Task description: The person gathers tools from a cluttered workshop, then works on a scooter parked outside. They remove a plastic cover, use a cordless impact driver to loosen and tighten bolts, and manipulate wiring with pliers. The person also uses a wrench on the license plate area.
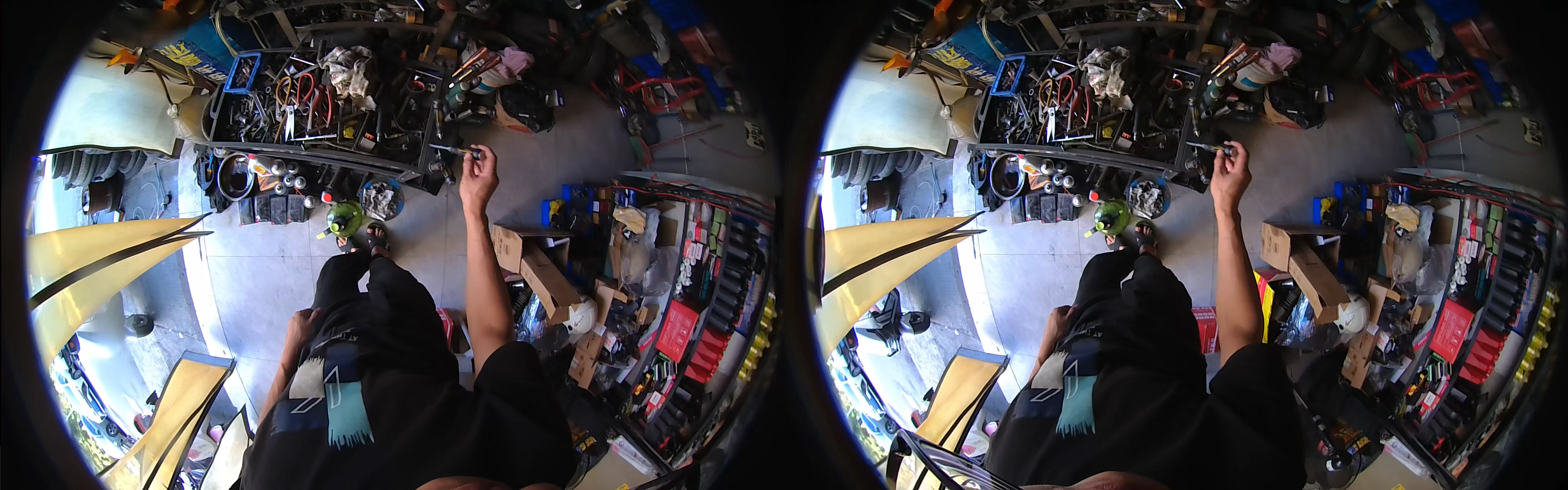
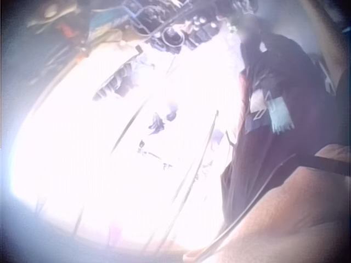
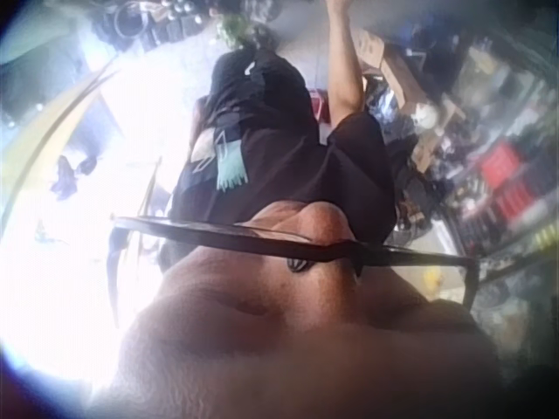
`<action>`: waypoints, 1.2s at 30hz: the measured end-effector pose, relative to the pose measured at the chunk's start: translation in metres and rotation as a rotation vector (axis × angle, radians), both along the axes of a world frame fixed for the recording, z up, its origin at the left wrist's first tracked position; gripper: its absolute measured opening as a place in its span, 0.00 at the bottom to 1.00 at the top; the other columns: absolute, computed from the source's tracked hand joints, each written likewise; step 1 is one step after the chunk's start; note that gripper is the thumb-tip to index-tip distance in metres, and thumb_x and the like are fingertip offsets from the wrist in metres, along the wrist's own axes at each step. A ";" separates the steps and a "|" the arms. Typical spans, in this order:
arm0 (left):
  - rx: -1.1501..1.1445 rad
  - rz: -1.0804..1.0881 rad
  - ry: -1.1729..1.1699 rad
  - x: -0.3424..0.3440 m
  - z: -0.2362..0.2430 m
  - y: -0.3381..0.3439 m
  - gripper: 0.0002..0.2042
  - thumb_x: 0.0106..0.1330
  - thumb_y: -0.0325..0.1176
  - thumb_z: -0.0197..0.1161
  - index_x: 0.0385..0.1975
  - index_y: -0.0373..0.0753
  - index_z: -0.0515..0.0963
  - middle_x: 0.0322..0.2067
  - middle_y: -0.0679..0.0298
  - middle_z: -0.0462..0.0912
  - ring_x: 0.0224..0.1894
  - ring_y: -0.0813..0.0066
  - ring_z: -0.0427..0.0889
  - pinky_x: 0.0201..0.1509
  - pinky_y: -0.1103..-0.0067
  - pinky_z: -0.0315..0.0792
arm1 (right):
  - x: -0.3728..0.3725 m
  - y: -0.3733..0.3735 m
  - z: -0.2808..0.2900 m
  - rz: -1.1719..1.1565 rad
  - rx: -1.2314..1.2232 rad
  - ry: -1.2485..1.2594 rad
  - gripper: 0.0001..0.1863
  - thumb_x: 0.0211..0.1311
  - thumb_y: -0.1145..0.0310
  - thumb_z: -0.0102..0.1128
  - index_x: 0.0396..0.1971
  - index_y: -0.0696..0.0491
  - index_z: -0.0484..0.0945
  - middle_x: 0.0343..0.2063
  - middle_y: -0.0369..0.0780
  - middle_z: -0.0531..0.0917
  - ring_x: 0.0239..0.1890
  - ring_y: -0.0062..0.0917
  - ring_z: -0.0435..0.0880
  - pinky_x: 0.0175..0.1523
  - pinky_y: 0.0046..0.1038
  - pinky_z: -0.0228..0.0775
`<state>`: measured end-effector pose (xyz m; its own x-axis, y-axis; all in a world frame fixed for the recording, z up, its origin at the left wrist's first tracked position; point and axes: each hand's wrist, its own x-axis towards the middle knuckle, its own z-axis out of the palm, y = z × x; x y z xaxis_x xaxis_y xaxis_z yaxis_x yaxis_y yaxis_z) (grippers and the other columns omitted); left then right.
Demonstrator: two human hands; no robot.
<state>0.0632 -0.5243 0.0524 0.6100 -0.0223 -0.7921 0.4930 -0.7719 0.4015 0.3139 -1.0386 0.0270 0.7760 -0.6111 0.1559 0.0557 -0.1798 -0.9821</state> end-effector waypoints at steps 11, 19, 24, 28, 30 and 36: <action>-0.041 -0.143 0.072 0.045 0.015 -0.021 0.31 0.75 0.60 0.58 0.34 0.30 0.86 0.36 0.36 0.85 0.45 0.33 0.85 0.48 0.53 0.76 | 0.006 0.008 0.028 0.074 -0.307 0.249 0.17 0.68 0.76 0.72 0.55 0.56 0.79 0.38 0.40 0.89 0.41 0.24 0.91 0.48 0.27 0.83; 0.000 -0.026 0.035 0.053 -0.001 -0.090 0.31 0.75 0.61 0.58 0.40 0.31 0.87 0.39 0.34 0.85 0.50 0.32 0.84 0.51 0.52 0.77 | 0.018 -0.016 -0.042 0.413 -0.398 0.449 0.37 0.61 0.69 0.76 0.69 0.58 0.71 0.58 0.50 0.85 0.60 0.36 0.86 0.63 0.37 0.78; 0.050 0.086 0.050 0.031 -0.022 -0.185 0.32 0.74 0.63 0.59 0.43 0.33 0.87 0.42 0.35 0.86 0.51 0.34 0.85 0.53 0.52 0.78 | 0.027 -0.037 -0.056 0.570 -0.287 0.859 0.29 0.60 0.62 0.73 0.59 0.59 0.80 0.46 0.50 0.90 0.51 0.43 0.89 0.57 0.39 0.81; 0.090 0.065 0.056 0.012 -0.033 -0.255 0.31 0.76 0.62 0.57 0.42 0.33 0.87 0.42 0.38 0.87 0.50 0.35 0.85 0.51 0.52 0.78 | 0.025 -0.065 -0.022 0.665 -0.430 0.860 0.23 0.69 0.57 0.55 0.52 0.61 0.82 0.45 0.60 0.87 0.51 0.59 0.85 0.58 0.50 0.78; 0.063 0.134 0.046 0.003 -0.036 -0.278 0.31 0.76 0.62 0.57 0.41 0.33 0.87 0.41 0.39 0.88 0.49 0.35 0.86 0.51 0.53 0.79 | 0.013 -0.082 0.005 0.652 -0.455 0.760 0.22 0.69 0.56 0.53 0.48 0.60 0.82 0.44 0.60 0.87 0.50 0.60 0.84 0.57 0.54 0.77; 0.042 0.255 0.008 -0.005 -0.042 -0.326 0.31 0.76 0.62 0.58 0.42 0.33 0.88 0.41 0.39 0.88 0.48 0.36 0.86 0.51 0.56 0.80 | -0.015 -0.119 0.061 0.805 -0.563 0.764 0.19 0.69 0.57 0.56 0.38 0.61 0.80 0.38 0.60 0.87 0.44 0.60 0.86 0.52 0.54 0.78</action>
<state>0.0586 -0.8502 0.0107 0.5855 0.1642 -0.7938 0.6767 -0.6381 0.3672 0.2989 -1.1575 0.0877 0.9063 0.0852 -0.4140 -0.2062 -0.7659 -0.6090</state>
